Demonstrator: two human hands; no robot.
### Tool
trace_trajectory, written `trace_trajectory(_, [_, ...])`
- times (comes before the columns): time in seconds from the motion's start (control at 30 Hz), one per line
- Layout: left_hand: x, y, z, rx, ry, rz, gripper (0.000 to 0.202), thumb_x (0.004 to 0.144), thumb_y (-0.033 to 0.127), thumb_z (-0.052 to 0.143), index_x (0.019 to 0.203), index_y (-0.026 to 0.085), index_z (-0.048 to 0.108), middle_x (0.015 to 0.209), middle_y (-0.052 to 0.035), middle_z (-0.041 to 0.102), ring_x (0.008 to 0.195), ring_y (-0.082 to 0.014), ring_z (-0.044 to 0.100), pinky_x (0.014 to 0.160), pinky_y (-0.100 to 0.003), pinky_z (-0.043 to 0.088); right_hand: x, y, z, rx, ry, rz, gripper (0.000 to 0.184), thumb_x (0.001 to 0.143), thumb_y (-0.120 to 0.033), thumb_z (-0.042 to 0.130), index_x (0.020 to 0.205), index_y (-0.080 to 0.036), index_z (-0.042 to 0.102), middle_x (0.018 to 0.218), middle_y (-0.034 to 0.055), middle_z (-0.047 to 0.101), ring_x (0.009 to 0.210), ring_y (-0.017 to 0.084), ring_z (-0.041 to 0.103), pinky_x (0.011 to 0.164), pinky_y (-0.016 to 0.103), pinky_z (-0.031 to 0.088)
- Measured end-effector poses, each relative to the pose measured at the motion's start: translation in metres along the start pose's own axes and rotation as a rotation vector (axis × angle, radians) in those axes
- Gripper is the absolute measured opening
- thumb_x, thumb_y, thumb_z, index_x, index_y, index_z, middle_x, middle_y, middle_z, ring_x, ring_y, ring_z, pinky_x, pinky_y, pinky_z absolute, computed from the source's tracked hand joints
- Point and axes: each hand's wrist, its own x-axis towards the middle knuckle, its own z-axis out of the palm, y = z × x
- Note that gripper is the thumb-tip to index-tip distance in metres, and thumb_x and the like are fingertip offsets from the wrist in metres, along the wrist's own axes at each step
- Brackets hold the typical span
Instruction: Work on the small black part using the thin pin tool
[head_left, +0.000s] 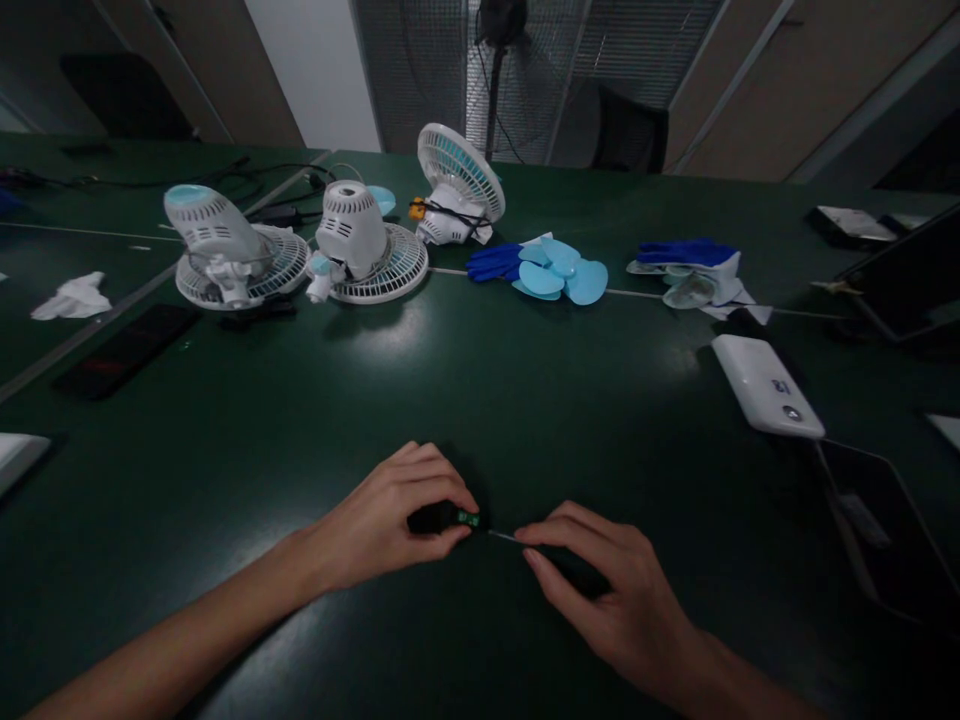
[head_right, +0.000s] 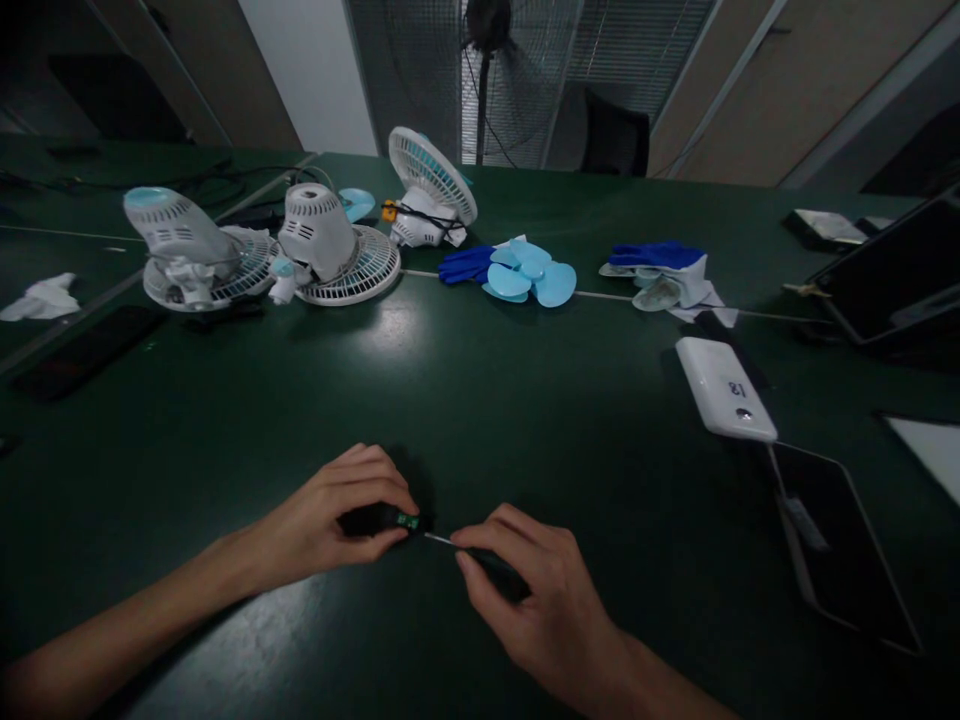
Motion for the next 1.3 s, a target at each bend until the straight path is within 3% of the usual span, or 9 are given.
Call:
trace_trajectory(0.53, [0.000, 0.000, 0.001, -0.004, -0.065, 0.004, 0.020, 0.098, 0.036, 0.065, 0.116, 0.029, 0.071, 0.108, -0.0044, 0.069, 0.103, -0.0202, 0.058, 0.089, -0.036, 0.040, -0.001, 0.002, 0.004, -0.097, -0.047, -0.038, 0.020, 0.100, -0.017, 0.061, 0.115, -0.025, 0.072, 0.094, 0.0031, 0.072, 0.076, 0.015, 0.072, 0.066, 0.026, 0.053])
trace_trajectory(0.77, [0.000, 0.001, 0.002, 0.024, -0.087, 0.005, 0.020, 0.099, 0.037, 0.064, 0.116, 0.030, 0.070, 0.109, -0.0029, 0.067, 0.104, -0.0192, 0.058, 0.092, -0.035, 0.039, 0.001, -0.006, 0.005, -0.063, -0.013, -0.164, 0.020, 0.103, -0.022, 0.061, 0.120, -0.025, 0.071, 0.097, 0.0015, 0.074, 0.081, 0.013, 0.073, 0.067, 0.025, 0.051])
trace_trajectory(1.07, [-0.001, 0.003, -0.008, -0.014, -0.171, 0.027, 0.024, 0.102, 0.032, 0.058, 0.125, 0.030, 0.066, 0.117, -0.0052, 0.065, 0.111, -0.0197, 0.058, 0.097, -0.036, 0.043, -0.002, -0.002, 0.001, -0.021, 0.029, -0.093, 0.022, 0.098, -0.015, 0.066, 0.116, -0.025, 0.072, 0.096, 0.0008, 0.074, 0.079, 0.013, 0.073, 0.068, 0.026, 0.051])
trace_trajectory(1.2, [-0.007, -0.015, -0.021, -0.022, -0.151, -0.032, 0.027, 0.105, 0.032, 0.052, 0.129, 0.031, 0.065, 0.121, -0.0055, 0.064, 0.115, -0.0191, 0.059, 0.102, -0.035, 0.046, -0.004, 0.001, 0.000, 0.016, 0.011, -0.064, 0.023, 0.098, -0.014, 0.065, 0.118, -0.026, 0.072, 0.098, 0.0017, 0.074, 0.082, 0.014, 0.072, 0.071, 0.026, 0.054])
trace_trajectory(1.3, [-0.015, -0.044, -0.044, 0.018, -0.013, -0.126, 0.029, 0.104, 0.036, 0.052, 0.129, 0.032, 0.067, 0.125, -0.0057, 0.063, 0.118, -0.0198, 0.059, 0.103, -0.034, 0.049, -0.004, 0.001, -0.001, 0.039, 0.006, -0.063, 0.024, 0.098, -0.013, 0.065, 0.118, -0.025, 0.072, 0.098, 0.0023, 0.073, 0.081, 0.014, 0.072, 0.070, 0.026, 0.055])
